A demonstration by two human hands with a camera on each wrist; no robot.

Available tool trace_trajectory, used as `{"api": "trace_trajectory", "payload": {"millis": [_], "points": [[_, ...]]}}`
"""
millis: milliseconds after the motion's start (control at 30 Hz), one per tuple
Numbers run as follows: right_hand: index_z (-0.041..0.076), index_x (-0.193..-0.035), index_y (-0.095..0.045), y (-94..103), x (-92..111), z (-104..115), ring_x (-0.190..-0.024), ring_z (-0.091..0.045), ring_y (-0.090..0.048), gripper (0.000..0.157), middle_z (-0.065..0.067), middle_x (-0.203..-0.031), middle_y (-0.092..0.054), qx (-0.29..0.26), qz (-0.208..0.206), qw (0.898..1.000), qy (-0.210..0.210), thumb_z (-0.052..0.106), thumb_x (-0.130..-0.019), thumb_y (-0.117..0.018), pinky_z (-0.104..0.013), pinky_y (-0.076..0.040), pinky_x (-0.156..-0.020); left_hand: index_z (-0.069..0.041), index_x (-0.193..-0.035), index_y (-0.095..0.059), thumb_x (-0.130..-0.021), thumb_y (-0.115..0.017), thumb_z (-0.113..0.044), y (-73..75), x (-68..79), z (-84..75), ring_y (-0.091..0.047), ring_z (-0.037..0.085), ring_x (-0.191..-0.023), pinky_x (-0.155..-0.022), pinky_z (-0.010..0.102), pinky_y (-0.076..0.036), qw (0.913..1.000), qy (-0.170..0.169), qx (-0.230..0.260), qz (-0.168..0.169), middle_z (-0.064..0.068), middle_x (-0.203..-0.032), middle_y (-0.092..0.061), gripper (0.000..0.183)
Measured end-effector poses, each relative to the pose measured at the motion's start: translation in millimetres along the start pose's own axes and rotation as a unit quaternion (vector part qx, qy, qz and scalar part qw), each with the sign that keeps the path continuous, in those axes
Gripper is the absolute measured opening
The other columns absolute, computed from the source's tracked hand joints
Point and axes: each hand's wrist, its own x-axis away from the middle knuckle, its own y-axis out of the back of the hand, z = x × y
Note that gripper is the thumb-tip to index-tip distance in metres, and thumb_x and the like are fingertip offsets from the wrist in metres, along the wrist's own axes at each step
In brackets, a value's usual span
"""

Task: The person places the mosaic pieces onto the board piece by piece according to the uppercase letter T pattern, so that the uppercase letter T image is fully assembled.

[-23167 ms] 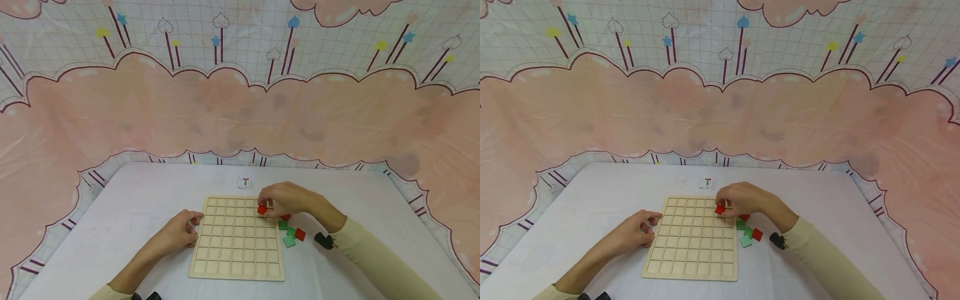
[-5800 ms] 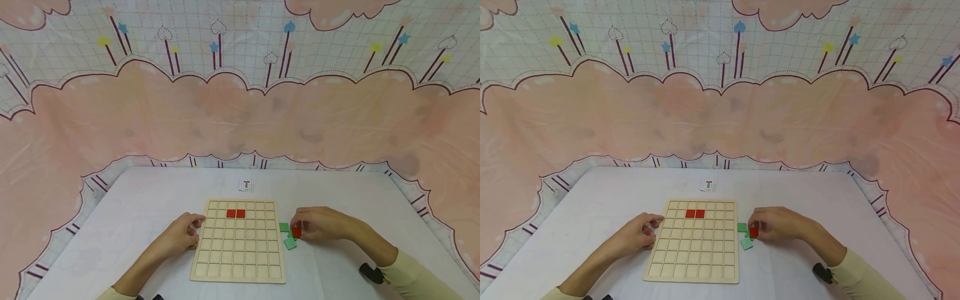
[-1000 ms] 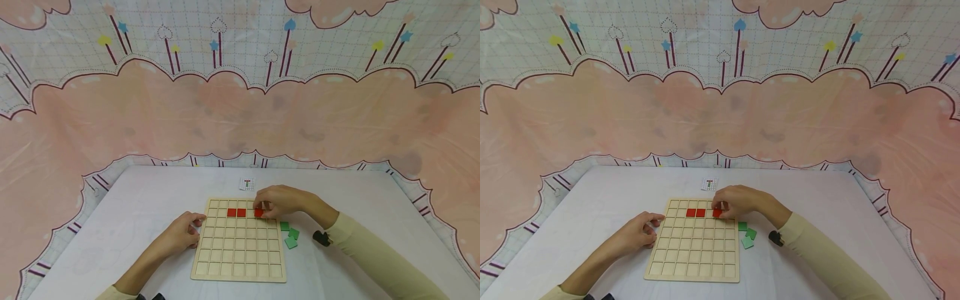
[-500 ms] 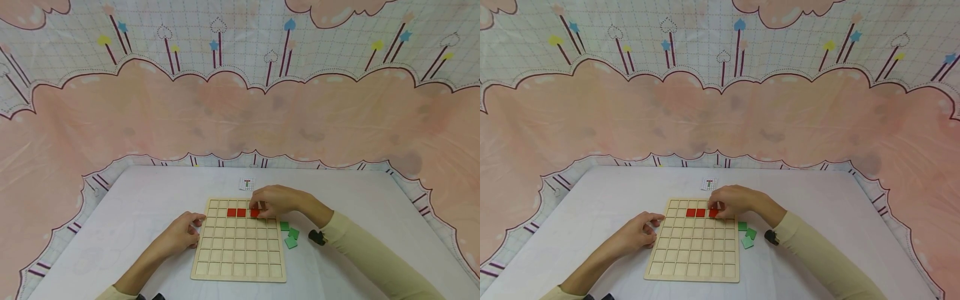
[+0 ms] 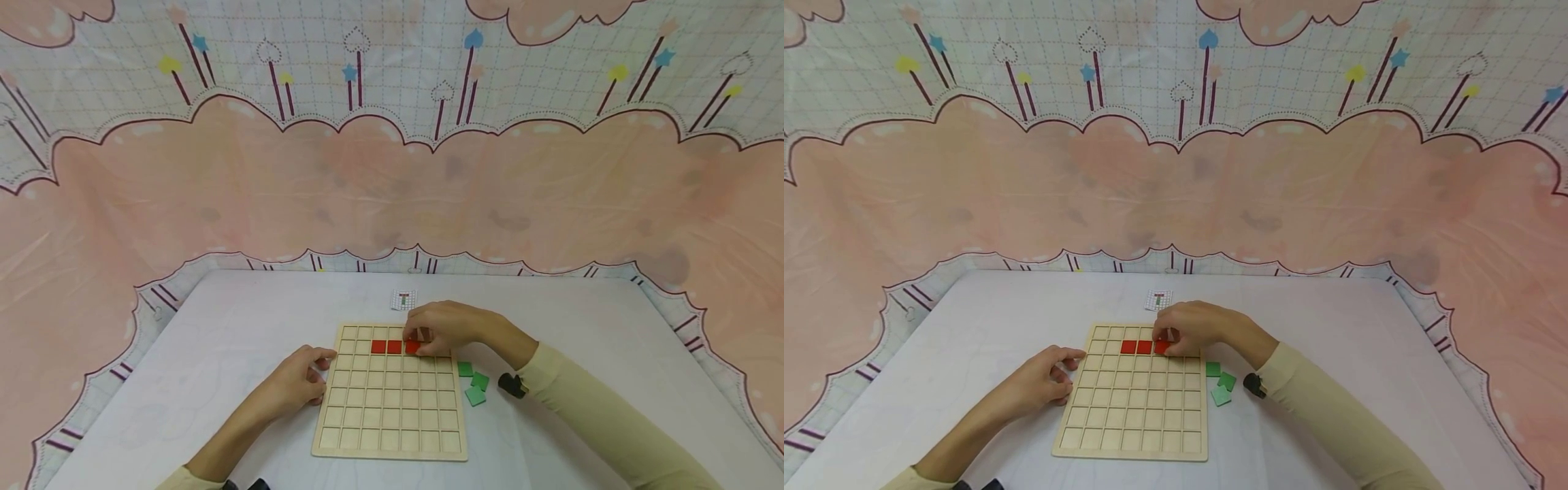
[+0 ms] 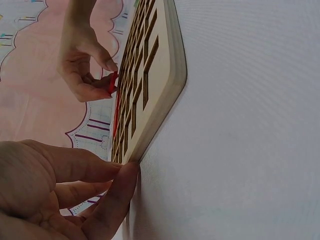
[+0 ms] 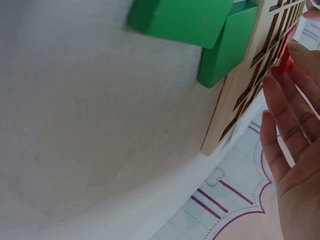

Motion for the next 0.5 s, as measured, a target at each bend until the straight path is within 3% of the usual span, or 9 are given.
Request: {"api": "trace_trajectory", "payload": {"millis": [500], "points": [[0.022, -0.116, -0.072, 1.5, -6.8, -0.4, -0.086, -0.006, -0.06, 0.024, 0.013, -0.099, -0.061, 0.001, 0.008, 1.0, -0.003, 0.026, -0.092, -0.075, -0.02, -0.052, -0.075, 0.006, -0.137, -0.056, -0.081, -0.059, 0.019, 0.4, -0.1, -0.4, -0.054, 0.02, -0.082, -0.057, 0.029, -0.056, 1.0, -0.004, -0.008, 0.0, 0.013, -0.113, -0.052, 0.058]]}}
